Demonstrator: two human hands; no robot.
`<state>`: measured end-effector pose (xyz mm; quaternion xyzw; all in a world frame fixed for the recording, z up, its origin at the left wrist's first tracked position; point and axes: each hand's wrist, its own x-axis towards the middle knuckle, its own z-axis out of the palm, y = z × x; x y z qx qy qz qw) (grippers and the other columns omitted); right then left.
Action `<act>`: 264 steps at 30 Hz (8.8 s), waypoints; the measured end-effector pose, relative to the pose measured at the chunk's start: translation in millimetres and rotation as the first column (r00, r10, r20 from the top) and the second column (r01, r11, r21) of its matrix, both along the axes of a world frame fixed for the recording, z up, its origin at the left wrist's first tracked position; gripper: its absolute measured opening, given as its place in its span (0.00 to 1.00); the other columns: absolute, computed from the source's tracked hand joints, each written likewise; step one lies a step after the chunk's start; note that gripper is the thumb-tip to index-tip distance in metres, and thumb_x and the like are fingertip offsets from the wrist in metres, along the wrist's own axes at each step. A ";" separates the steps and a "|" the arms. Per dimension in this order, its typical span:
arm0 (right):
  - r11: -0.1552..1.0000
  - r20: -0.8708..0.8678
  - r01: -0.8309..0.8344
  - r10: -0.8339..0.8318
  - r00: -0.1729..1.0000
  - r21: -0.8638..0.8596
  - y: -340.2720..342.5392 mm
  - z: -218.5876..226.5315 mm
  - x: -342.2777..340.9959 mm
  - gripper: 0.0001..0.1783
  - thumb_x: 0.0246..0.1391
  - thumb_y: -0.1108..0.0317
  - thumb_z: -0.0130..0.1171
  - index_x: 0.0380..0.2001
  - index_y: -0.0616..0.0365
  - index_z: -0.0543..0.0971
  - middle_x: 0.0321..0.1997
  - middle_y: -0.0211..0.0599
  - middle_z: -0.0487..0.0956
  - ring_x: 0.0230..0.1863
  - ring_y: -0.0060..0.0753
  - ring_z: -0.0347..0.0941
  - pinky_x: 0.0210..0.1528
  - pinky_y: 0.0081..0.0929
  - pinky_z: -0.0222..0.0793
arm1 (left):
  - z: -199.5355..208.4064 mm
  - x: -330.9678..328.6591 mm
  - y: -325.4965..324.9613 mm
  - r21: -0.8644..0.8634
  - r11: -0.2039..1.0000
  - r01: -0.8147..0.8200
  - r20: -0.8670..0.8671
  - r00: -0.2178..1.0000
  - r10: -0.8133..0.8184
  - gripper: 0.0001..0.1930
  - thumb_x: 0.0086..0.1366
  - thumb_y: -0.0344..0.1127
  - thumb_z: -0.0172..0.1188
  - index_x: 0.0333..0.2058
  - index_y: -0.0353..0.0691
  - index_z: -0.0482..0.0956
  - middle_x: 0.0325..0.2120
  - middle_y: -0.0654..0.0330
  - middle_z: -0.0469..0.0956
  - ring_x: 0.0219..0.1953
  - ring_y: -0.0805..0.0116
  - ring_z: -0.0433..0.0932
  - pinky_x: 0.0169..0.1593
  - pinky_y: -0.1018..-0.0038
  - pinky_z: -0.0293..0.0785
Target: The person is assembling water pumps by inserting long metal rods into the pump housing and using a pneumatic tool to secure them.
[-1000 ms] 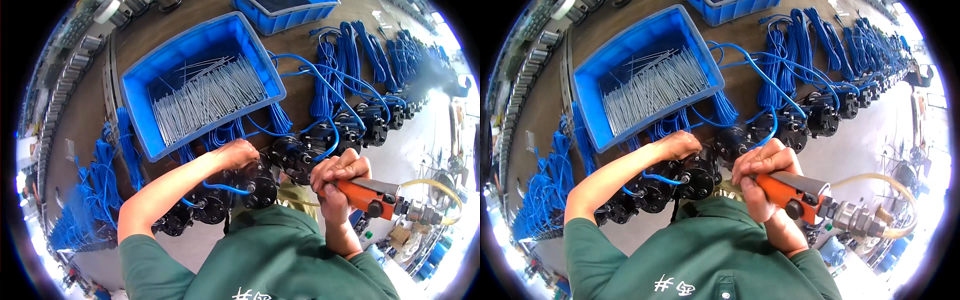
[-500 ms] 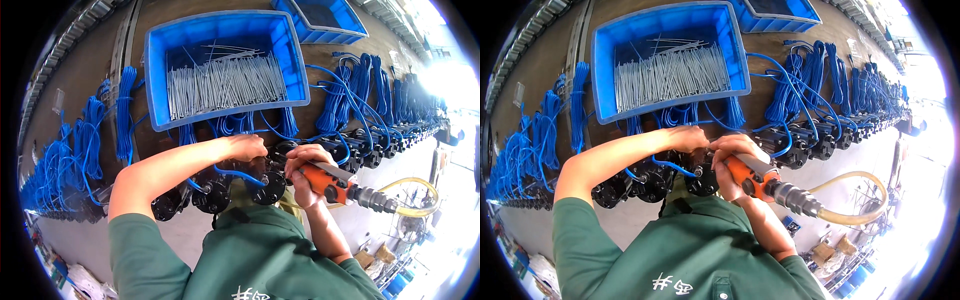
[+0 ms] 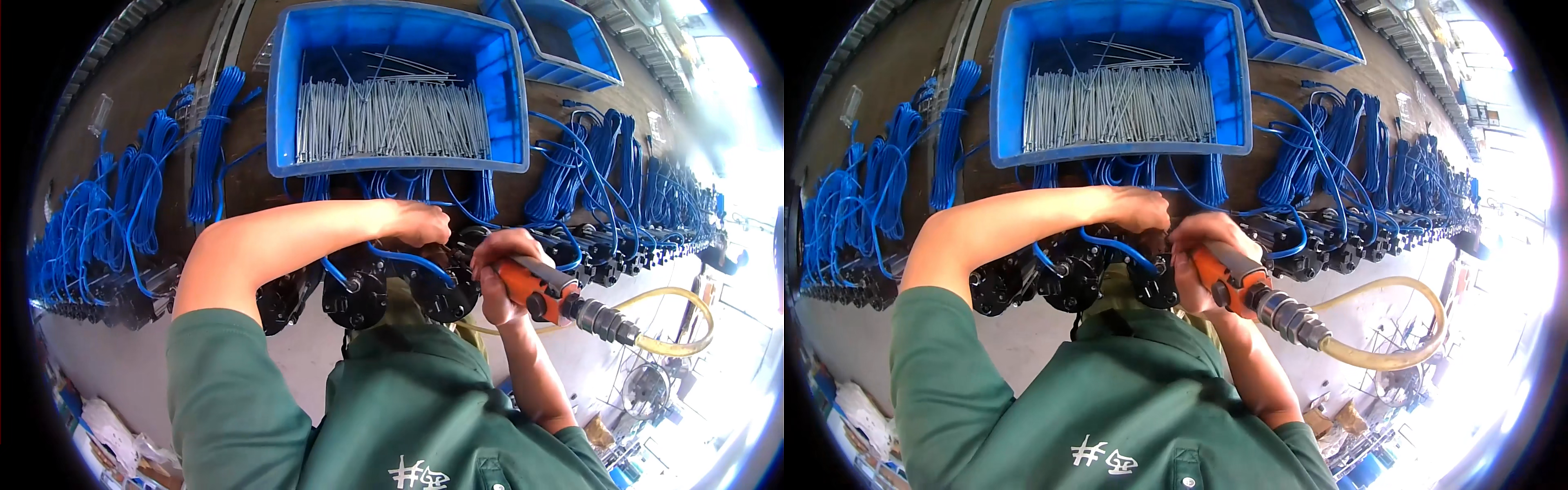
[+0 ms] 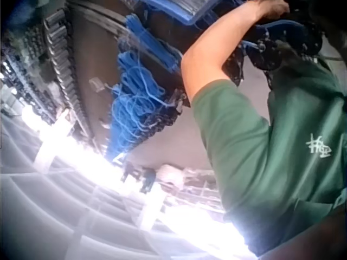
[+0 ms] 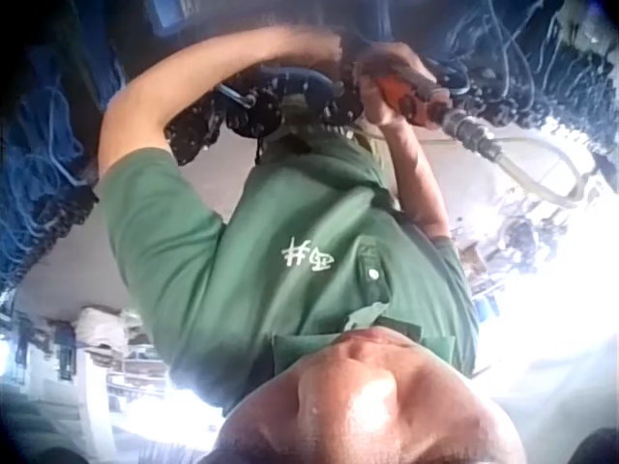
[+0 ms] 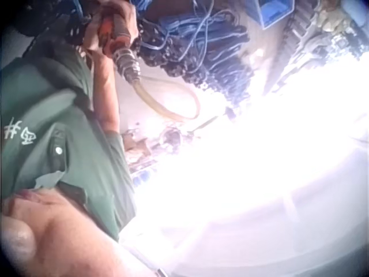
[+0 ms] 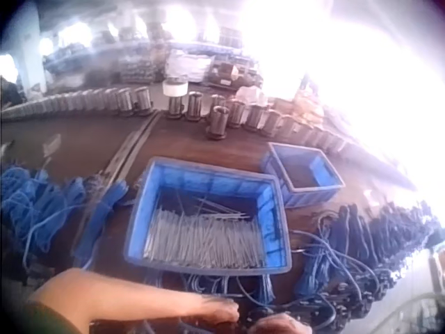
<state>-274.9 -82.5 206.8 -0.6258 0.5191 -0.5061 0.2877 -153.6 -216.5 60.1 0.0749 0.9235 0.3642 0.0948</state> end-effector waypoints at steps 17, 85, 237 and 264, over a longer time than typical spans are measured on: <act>0.973 0.123 -0.003 0.032 0.992 -0.231 27.5 94.5 -5.6 0.20 0.55 0.72 0.60 0.50 0.58 0.69 0.34 0.42 0.78 0.31 0.33 0.75 0.37 0.32 0.74 | 243.9 105.2 45.6 0.216 0.450 -0.867 -0.679 0.198 0.707 0.07 0.54 0.24 0.67 0.28 0.35 0.76 0.22 0.59 0.73 0.24 0.58 0.74 0.28 0.67 0.70; 0.888 0.514 -0.452 0.427 0.744 -0.083 39.6 34.9 -44.4 0.20 0.48 0.84 0.57 0.47 0.62 0.75 0.37 0.39 0.80 0.29 0.23 0.75 0.32 0.24 0.75 | -34.6 -82.1 287.6 0.691 -0.704 -0.163 0.457 -0.657 0.600 0.27 0.64 0.37 0.69 0.54 0.28 0.67 0.38 0.51 0.77 0.38 0.63 0.78 0.36 0.71 0.75; 0.873 0.425 -0.446 0.486 0.764 -0.196 85.2 67.5 -57.1 0.25 0.46 0.83 0.53 0.51 0.66 0.72 0.36 0.44 0.80 0.28 0.26 0.75 0.33 0.24 0.74 | -66.0 -30.6 217.3 0.687 -0.258 -0.679 -0.324 -0.604 0.728 0.57 0.33 0.35 0.82 0.63 0.32 0.58 0.54 0.43 0.73 0.53 0.49 0.77 0.56 0.61 0.76; 0.912 0.348 -0.408 0.394 0.851 -0.035 96.7 7.6 -88.9 0.19 0.47 0.83 0.48 0.45 0.64 0.71 0.37 0.43 0.77 0.29 0.27 0.73 0.33 0.26 0.73 | -71.2 -101.2 273.6 0.391 -0.345 -0.853 -0.334 -0.481 0.811 0.07 0.63 0.27 0.61 0.39 0.35 0.84 0.31 0.50 0.79 0.32 0.46 0.80 0.34 0.59 0.77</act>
